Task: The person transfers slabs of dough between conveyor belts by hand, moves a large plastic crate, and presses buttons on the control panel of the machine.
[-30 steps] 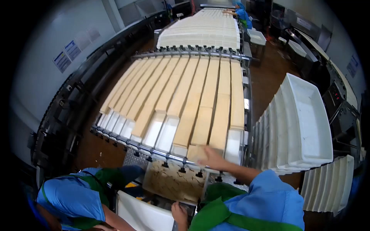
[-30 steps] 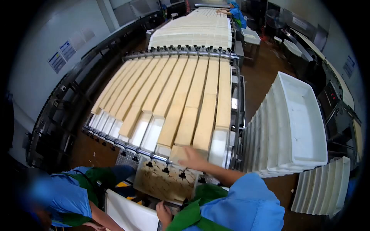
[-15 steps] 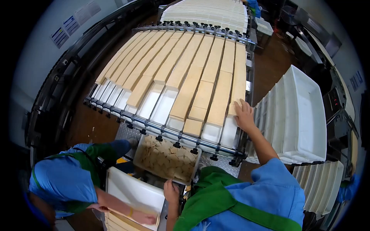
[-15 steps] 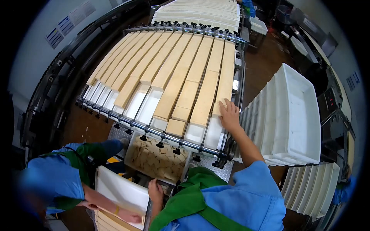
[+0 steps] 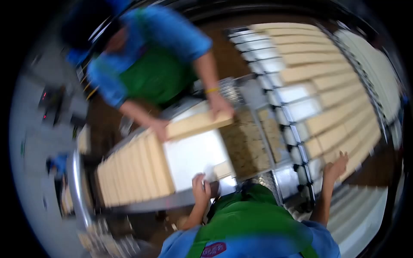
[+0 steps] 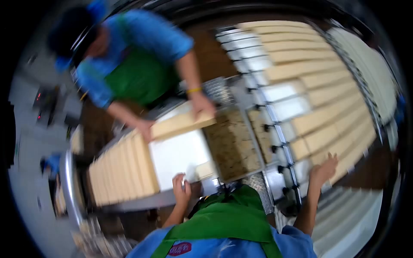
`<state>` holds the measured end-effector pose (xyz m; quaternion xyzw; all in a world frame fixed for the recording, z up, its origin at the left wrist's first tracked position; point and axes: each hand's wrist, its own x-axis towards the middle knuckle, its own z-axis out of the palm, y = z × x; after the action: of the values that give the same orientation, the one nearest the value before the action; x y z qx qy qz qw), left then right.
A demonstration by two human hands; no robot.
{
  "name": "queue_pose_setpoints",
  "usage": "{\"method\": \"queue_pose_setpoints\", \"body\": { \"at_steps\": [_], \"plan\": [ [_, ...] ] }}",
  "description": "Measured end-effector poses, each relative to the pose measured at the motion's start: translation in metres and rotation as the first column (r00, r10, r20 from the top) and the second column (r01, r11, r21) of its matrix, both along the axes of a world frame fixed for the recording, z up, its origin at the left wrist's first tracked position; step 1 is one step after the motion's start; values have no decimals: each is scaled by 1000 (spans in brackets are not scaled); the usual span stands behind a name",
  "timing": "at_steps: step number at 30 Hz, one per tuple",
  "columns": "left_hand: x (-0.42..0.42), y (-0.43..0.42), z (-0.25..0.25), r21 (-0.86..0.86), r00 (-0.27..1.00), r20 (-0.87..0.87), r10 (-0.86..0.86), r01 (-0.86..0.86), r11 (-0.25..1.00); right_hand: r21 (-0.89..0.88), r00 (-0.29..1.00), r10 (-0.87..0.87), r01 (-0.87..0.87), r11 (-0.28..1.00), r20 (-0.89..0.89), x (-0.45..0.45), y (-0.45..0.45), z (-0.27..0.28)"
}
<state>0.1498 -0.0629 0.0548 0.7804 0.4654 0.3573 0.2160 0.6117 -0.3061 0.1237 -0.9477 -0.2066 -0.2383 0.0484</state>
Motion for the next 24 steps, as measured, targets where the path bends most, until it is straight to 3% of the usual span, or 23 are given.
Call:
{"method": "queue_pose_setpoints", "body": {
  "at_steps": [1,2,3,4,5,6,7,9,10,12,15,17,19,24],
  "plan": [
    [-18,7,-1,-5,986,-34,162,-163,987,101,997,72,-72,992,-4,-15,32,9],
    [-35,14,-1,21,918,-183,351,-353,935,106,987,162,-159,982,-19,-26,63,1],
    [-53,19,-2,62,801,-317,508,-516,854,209,920,390,-388,898,31,-36,90,-5],
    [-70,23,-11,67,766,-319,558,-569,819,299,811,576,-578,760,102,-47,115,-8],
    [-90,26,-22,7,643,-360,676,-723,691,414,709,704,-651,636,34,-75,150,0],
    [-105,28,-30,-51,516,-403,756,-837,545,373,650,759,-699,610,-22,-107,180,5],
    [-122,31,-37,-56,496,-400,770,-852,520,452,523,848,-739,500,-84,-132,206,-1],
    [-150,35,-44,-283,680,-274,680,-733,619,469,258,958,-835,287,-127,-195,257,5],
    [-151,36,-48,-284,687,-265,676,-726,626,477,104,982,-863,167,-156,-218,283,-7],
    [-148,38,-46,-289,684,-283,673,-729,620,527,-18,975,-843,104,-221,-266,327,-29],
    [-130,44,-18,-336,682,-340,648,-731,594,429,-40,932,-894,128,-361,-333,389,-64],
    [-124,53,-11,-411,763,-148,629,-626,663,335,-35,901,-934,124,-432,-368,430,-80],
    [-122,55,-11,-403,748,-246,617,-658,637,185,124,842,-949,255,-526,-405,464,-83],
    [-126,61,-21,-478,794,-331,510,-607,635,100,153,781,-959,266,-605,-468,539,-65]
  ]
}}
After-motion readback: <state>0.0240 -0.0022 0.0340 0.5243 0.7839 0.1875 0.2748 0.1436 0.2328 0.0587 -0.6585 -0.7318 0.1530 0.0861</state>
